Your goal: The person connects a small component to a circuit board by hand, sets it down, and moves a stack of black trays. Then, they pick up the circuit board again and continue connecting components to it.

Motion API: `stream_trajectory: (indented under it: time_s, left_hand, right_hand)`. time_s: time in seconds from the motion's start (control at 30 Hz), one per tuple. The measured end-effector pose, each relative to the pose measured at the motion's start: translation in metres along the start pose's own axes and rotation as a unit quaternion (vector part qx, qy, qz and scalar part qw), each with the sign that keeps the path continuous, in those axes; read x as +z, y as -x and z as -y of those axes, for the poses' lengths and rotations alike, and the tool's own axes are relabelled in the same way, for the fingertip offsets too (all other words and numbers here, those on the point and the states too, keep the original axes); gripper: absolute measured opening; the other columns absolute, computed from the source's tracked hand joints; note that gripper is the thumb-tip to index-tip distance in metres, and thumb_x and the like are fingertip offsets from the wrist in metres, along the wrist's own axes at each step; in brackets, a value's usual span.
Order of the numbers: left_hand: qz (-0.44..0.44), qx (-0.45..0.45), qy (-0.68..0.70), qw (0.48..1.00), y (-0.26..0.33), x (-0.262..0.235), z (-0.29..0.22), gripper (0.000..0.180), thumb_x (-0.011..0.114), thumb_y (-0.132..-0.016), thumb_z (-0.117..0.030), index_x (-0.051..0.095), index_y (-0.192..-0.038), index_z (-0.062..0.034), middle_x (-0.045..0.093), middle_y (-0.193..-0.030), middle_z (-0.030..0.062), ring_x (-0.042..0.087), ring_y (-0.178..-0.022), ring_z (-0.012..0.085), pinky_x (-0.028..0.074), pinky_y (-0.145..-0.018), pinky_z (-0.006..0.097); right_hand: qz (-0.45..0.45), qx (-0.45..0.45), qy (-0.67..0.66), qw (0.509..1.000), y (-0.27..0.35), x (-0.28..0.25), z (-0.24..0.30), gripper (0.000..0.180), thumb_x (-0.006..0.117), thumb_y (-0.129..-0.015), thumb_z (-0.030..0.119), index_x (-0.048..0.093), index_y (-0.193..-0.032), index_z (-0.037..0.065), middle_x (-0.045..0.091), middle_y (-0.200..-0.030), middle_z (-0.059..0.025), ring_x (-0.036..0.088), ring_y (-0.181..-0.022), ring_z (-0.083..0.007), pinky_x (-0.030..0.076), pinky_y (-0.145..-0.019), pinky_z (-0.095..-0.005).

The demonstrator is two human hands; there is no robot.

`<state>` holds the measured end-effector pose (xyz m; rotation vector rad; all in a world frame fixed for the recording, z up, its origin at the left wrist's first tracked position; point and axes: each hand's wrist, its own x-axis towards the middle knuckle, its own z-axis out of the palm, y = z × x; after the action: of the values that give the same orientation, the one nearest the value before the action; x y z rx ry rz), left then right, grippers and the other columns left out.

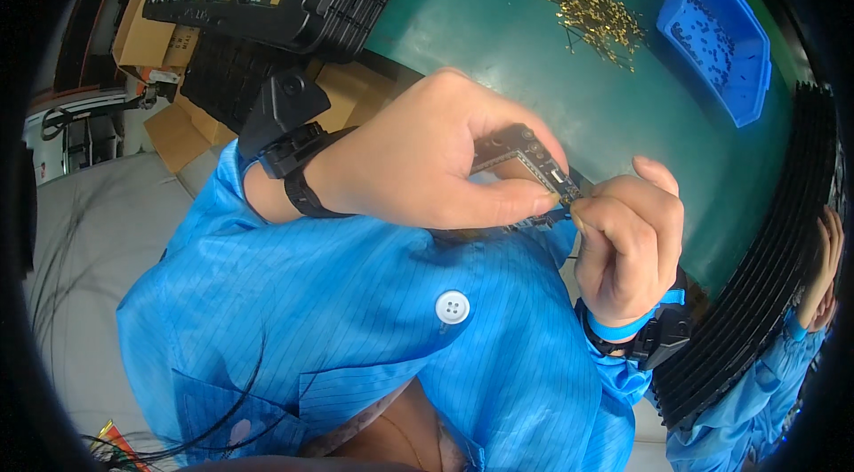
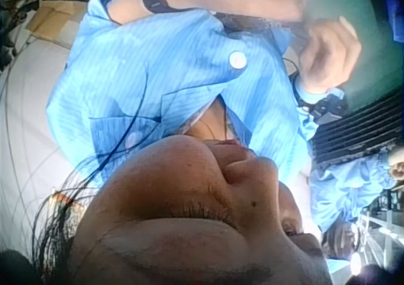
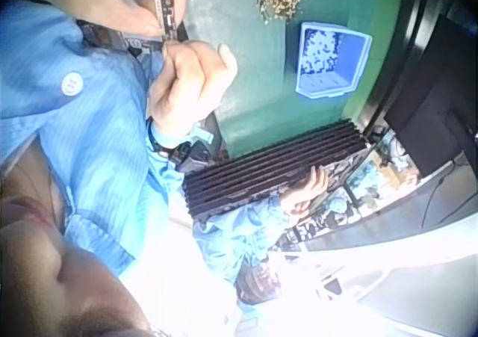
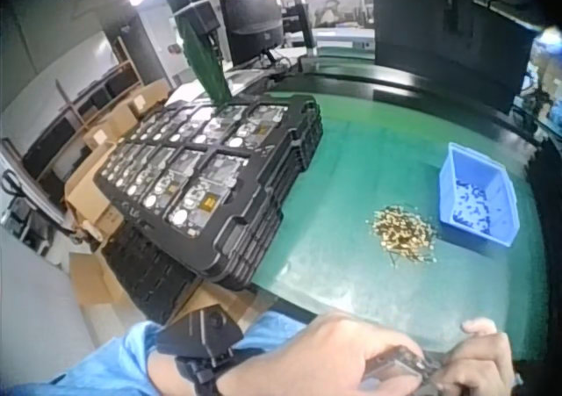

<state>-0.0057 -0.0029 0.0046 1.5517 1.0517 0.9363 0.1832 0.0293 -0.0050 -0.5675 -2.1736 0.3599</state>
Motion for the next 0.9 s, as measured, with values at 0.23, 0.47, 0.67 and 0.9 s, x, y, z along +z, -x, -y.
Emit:
stream_trajectory:
  time_s: [0.23, 0.47, 0.67, 0.9]
  left_hand:
    - [0.002, -0.002, -0.050, 0.999, 0.0001, -0.0032, -0.0035, 0.020, 0.064, -0.070, -0.012, 0.061, -0.085, 0.0002, 0.060, -0.061, 0.0049, 0.051, -0.054, 0.0054, 0.041, -0.048, 0.021]
    - [-0.023, 0.019, -0.012, 0.999, 0.0010, 0.0004, 0.0006, 0.020, 0.063, -0.070, -0.012, 0.061, -0.085, 0.0000, 0.060, -0.062, 0.0052, 0.051, -0.053, 0.0059, 0.041, -0.048, 0.021]
    - [-0.005, 0.019, -0.047, 0.999, 0.0009, -0.0014, -0.0016, 0.020, 0.063, -0.069, -0.011, 0.060, -0.085, 0.0011, 0.060, -0.063, 0.0054, 0.051, -0.055, 0.0055, 0.041, -0.048, 0.021]
    - [-0.020, 0.017, -0.038, 0.999, 0.0019, -0.0006, -0.0002, 0.021, 0.065, -0.068, -0.013, 0.060, -0.084, 0.0002, 0.059, -0.060, 0.0055, 0.050, -0.052, 0.0061, 0.040, -0.047, 0.021]
  right_hand:
    - [-0.002, -0.003, 0.029, 1.000, -0.0005, 0.0011, 0.0035, 0.011, 0.063, -0.067, 0.001, 0.055, -0.075, 0.001, 0.054, -0.067, -0.0089, 0.052, -0.065, -0.0194, 0.044, -0.077, -0.0412]
    - [-0.008, 0.010, 0.016, 1.000, -0.0009, 0.0023, 0.0033, 0.010, 0.062, -0.068, 0.000, 0.055, -0.074, 0.001, 0.054, -0.067, -0.0092, 0.052, -0.064, -0.0196, 0.044, -0.077, -0.0411]
    - [-0.026, 0.023, -0.016, 0.999, 0.0012, 0.0053, 0.0027, 0.010, 0.062, -0.068, 0.000, 0.055, -0.075, 0.001, 0.053, -0.067, -0.0095, 0.052, -0.063, -0.0195, 0.044, -0.077, -0.0413]
    - [-0.021, 0.013, 0.034, 0.999, -0.0007, 0.0049, 0.0068, 0.012, 0.063, -0.067, -0.001, 0.055, -0.076, 0.001, 0.053, -0.068, -0.0095, 0.052, -0.063, -0.0192, 0.045, -0.077, -0.0413]
